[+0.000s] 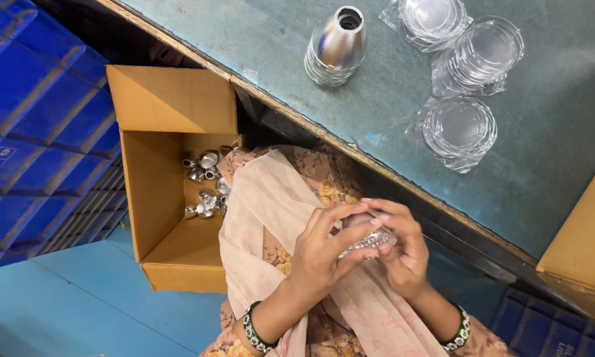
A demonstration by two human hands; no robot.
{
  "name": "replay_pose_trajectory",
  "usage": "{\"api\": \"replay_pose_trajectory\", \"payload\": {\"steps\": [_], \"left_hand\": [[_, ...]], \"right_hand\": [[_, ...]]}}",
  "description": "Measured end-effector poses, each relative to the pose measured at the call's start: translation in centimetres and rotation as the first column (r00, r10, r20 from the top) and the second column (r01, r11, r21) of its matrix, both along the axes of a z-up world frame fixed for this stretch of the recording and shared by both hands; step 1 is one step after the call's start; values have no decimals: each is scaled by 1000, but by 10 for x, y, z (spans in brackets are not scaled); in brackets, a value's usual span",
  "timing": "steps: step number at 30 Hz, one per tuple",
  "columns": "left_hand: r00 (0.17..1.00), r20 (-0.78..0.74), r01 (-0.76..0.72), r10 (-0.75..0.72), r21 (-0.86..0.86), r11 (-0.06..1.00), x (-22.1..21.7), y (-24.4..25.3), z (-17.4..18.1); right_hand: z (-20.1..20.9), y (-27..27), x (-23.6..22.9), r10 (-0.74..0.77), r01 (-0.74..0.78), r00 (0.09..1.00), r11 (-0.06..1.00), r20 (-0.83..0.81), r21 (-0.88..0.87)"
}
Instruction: The person sits on the floor and repeatedly picks up a silver metal cone and a clear plastic diffuser, then presses them together to form a unit. The person places each assembled unit into a cardboard box. The person continues this process for multiple units.
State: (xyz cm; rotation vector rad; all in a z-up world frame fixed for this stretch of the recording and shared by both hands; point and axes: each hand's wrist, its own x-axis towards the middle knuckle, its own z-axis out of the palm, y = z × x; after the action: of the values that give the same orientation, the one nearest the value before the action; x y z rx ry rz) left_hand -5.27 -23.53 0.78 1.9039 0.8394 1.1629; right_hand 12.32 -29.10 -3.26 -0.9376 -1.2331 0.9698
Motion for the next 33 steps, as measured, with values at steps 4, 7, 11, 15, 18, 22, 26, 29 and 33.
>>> {"api": "replay_pose_trajectory", "payload": {"steps": [4,7,11,15,18,22,26,29,33], "left_hand": [[999,37,21,-21,-25,999,2,1,1],[999,47,28,-28,-5,1000,1,1,1],[998,58,33,-33,-1,999,1,2,2],[998,64,30,-28,-30,999,2,0,1],[996,85,24,-14,-115,993,3,0,-5],[829,550,299,103,-592,748,6,7,-24],[518,776,696,358,-627,351,1,6,-46],[589,767,677,253,-640,365,0,-4,-59],[634,755,653,169,-639,406,-3,-8,-69]], "right_hand": [[3,-4,0,-97,86,977,994,191,61],[2,-4,-5,-135,118,972,988,194,99],[-1,-5,-11,-183,159,964,978,193,133],[-1,-4,-13,-190,169,962,978,196,118],[4,1,-14,-158,154,970,987,185,38],[14,13,-10,-75,80,995,995,70,-67],[22,19,-8,0,14,992,993,123,-113],[26,16,-8,-51,65,986,994,159,-88],[30,13,-5,-70,78,941,997,332,-13]]}}
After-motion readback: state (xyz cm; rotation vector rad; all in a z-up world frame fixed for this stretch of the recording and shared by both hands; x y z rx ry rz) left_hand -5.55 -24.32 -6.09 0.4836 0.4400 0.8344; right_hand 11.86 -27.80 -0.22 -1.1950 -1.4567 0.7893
